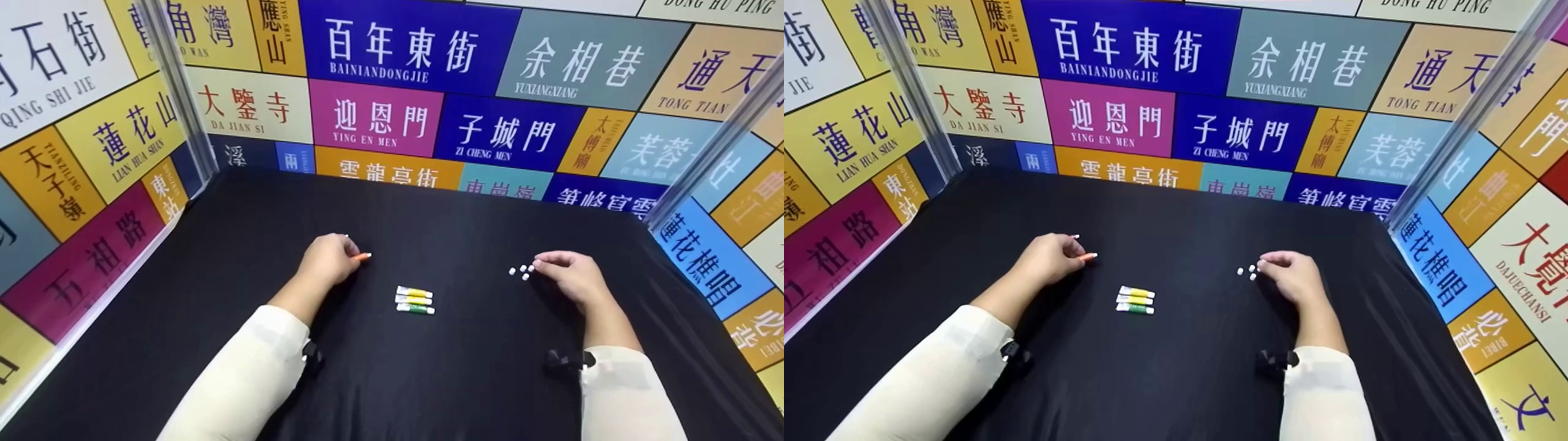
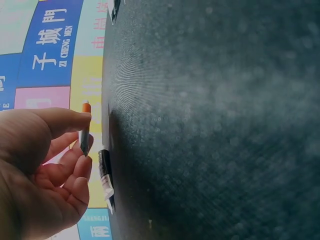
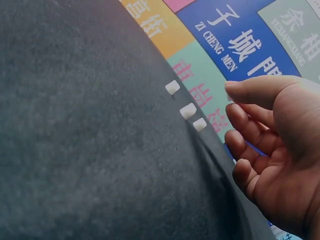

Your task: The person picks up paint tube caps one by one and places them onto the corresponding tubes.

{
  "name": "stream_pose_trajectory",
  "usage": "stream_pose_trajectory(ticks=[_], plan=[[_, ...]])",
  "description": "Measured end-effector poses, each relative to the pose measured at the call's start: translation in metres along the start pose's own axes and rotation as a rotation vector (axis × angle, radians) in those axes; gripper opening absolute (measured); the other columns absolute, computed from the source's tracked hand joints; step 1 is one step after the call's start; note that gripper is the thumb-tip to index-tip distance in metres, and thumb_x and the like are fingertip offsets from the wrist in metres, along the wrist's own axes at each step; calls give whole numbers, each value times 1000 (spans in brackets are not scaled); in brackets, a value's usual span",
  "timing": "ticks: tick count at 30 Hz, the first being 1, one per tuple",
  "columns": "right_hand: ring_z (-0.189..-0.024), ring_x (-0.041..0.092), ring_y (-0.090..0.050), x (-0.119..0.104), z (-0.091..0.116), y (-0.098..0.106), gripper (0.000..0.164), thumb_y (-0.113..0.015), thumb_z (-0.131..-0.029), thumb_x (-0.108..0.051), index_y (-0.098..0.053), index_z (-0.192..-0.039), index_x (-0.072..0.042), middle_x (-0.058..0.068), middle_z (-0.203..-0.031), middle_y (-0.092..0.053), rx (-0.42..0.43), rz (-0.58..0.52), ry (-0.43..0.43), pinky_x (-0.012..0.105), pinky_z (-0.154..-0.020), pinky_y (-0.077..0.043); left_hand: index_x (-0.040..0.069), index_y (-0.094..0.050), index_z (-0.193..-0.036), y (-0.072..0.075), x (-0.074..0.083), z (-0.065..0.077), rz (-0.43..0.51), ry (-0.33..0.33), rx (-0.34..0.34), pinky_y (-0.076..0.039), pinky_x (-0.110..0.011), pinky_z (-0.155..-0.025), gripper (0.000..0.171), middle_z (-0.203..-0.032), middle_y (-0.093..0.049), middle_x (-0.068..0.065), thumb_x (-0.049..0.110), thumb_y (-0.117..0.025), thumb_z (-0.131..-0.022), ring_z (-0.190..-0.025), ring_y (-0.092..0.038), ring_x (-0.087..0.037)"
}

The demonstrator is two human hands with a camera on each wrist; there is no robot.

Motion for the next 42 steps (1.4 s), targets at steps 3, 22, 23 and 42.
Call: stream_pose_trajectory(ticks=[3, 22, 23, 42], plan=[[-96, -2, -61, -7, 1, 1, 46, -79, -96, -42, -77, -126, -7, -28, -96, -73, 13, -48, 0, 14, -85, -48, 19, -81, -90, 1, -1, 1, 32, 8, 22, -57, -44, -93, 20, -96, -79, -4, 38, -83, -93, -92, -70, -29], [-93, -3, -63, -41, 8, 8, 40, -77, -99, -33, -75, -126, -3, -29, -95, -71, 104, -113, 110, 13, -80, -51, 15, -80, -96, 3, 8, 11, 159, -41, 105, -58, -42, -91, 18, -94, -78, -4, 33, -84, -92, -90, -69, -26], [-92, -3, -63, -43, 9, 8, 40, -77, -99, -32, -75, -126, -2, -28, -95, -71, 111, -121, 118, 13, -79, -51, 16, -80, -96, 3, 9, 12, 164, -44, 108, -58, -42, -91, 19, -93, -78, -3, 33, -84, -92, -90, -69, -26], [-78, -2, -67, -99, 34, 6, 31, -82, -96, -19, -77, -117, 3, -24, -87, -74, 143, -161, 314, 12, -73, -55, 21, -82, -98, 14, 35, 31, 241, -123, 169, -57, -38, -84, 8, -92, -77, 2, 24, -81, -91, -87, -68, -19]])
Point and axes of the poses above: each hand's wrist, its own z-axis away from the middle knuckle, its own y-axis out of the back of the hand, x = y × z, the point moved 1 cm from there along -z, towards the middle knuckle
